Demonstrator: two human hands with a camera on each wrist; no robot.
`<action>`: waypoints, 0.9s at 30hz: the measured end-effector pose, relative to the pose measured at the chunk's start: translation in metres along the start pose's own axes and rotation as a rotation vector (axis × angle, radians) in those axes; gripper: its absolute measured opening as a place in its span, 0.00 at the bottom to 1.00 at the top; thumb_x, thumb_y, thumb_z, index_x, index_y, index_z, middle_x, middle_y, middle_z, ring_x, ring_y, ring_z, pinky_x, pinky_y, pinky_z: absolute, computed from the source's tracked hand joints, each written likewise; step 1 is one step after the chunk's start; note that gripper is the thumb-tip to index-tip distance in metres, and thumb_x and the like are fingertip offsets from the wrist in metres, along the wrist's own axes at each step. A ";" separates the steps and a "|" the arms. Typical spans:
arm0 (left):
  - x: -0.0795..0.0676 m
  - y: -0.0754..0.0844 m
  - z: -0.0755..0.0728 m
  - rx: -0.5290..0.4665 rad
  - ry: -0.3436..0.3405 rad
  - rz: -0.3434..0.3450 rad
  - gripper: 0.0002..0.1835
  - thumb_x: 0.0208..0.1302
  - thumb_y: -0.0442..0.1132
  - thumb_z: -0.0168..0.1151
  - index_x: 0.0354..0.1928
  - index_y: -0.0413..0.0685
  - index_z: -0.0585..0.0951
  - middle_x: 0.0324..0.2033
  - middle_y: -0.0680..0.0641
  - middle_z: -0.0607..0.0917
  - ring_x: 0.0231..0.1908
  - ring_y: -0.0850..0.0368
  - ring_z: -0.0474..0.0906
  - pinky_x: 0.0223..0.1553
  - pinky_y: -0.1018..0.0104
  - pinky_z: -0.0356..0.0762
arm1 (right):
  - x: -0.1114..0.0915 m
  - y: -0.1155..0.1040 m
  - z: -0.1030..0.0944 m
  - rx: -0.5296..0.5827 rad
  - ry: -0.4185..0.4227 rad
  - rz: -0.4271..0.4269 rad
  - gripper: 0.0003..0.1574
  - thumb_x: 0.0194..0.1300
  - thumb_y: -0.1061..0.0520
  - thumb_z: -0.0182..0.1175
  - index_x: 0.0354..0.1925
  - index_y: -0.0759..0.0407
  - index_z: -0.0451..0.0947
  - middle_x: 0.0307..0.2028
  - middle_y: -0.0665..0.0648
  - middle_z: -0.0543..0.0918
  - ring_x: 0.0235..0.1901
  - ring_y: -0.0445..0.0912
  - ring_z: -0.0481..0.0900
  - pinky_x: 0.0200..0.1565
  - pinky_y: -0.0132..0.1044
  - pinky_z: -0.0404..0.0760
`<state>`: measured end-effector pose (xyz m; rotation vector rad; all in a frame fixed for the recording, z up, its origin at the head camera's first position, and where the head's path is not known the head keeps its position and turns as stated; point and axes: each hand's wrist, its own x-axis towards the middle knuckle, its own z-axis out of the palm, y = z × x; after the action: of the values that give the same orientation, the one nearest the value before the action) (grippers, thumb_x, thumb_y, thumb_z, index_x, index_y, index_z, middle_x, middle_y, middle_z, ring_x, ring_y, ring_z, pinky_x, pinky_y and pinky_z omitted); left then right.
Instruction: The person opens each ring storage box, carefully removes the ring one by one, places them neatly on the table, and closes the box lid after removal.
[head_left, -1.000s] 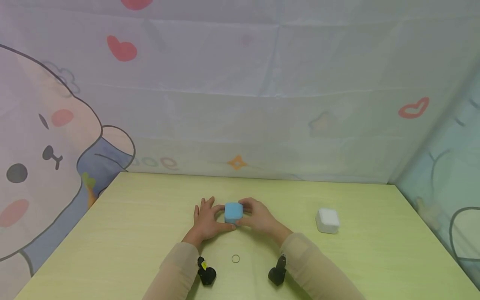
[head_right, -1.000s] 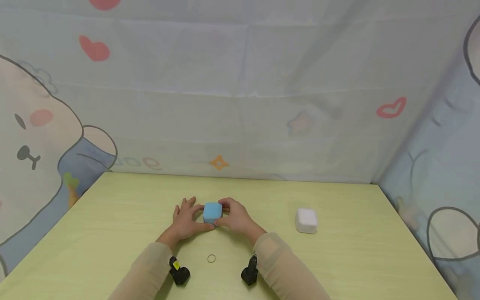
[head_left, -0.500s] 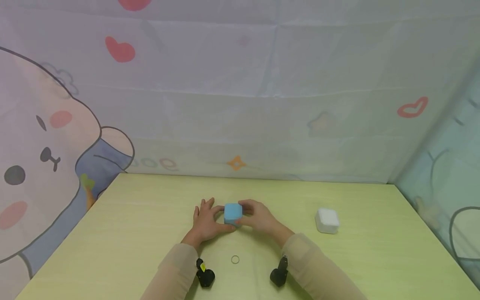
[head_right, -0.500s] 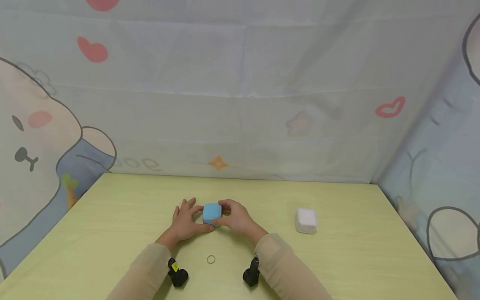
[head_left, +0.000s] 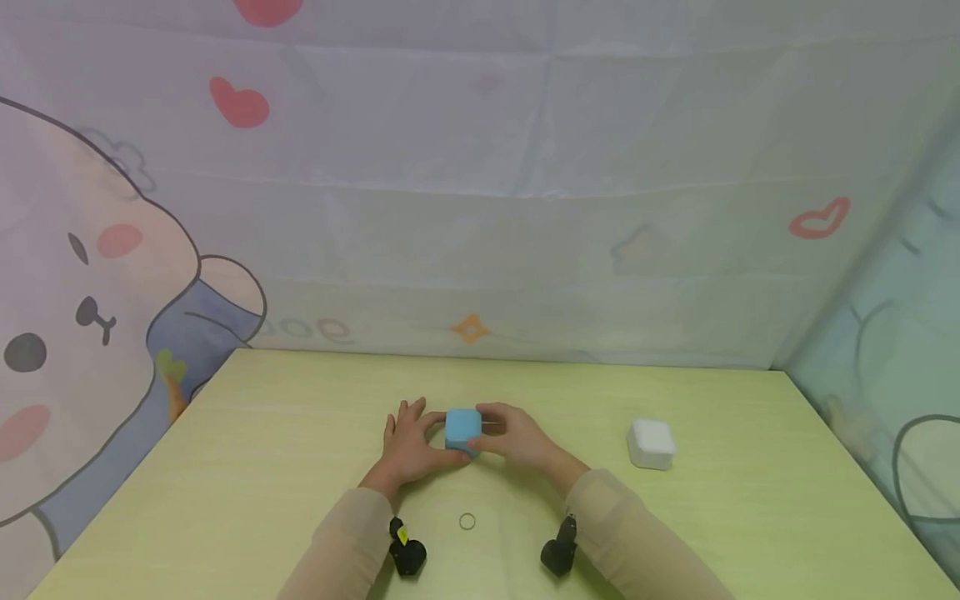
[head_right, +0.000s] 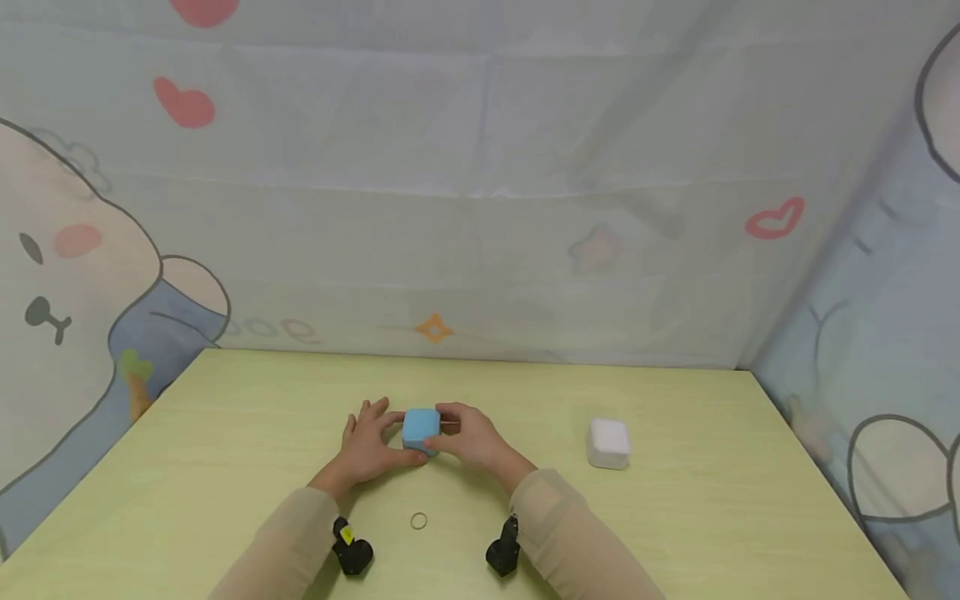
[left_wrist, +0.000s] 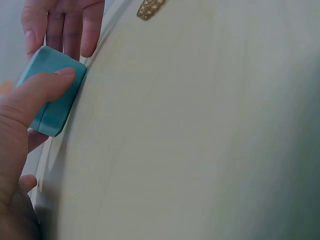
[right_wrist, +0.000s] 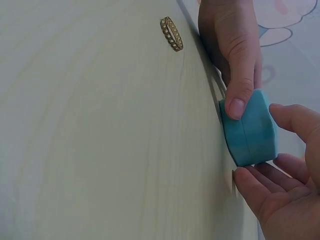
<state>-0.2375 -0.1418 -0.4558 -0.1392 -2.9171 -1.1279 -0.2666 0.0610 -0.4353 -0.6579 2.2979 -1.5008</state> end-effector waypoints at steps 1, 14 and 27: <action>0.000 0.000 0.000 0.001 -0.001 -0.001 0.41 0.44 0.59 0.72 0.60 0.49 0.74 0.71 0.34 0.54 0.72 0.31 0.35 0.68 0.36 0.30 | 0.000 0.000 0.000 0.003 -0.001 0.000 0.40 0.61 0.54 0.64 0.65 0.70 0.62 0.62 0.70 0.70 0.58 0.63 0.73 0.59 0.54 0.72; 0.001 0.003 -0.002 -0.013 0.005 0.020 0.46 0.43 0.59 0.73 0.65 0.52 0.69 0.70 0.35 0.57 0.72 0.32 0.38 0.68 0.34 0.32 | -0.006 -0.003 -0.004 0.012 0.017 0.014 0.37 0.61 0.54 0.64 0.64 0.69 0.64 0.62 0.68 0.71 0.59 0.62 0.74 0.59 0.52 0.73; 0.000 0.009 -0.002 -0.085 -0.016 -0.002 0.49 0.42 0.58 0.75 0.68 0.54 0.64 0.70 0.39 0.58 0.68 0.35 0.55 0.62 0.36 0.60 | -0.015 -0.001 -0.014 -0.050 0.018 0.036 0.38 0.61 0.50 0.63 0.64 0.67 0.65 0.62 0.67 0.71 0.59 0.61 0.73 0.59 0.53 0.72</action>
<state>-0.2370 -0.1368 -0.4480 -0.1463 -2.8849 -1.2570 -0.2607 0.0791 -0.4289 -0.6155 2.3543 -1.4435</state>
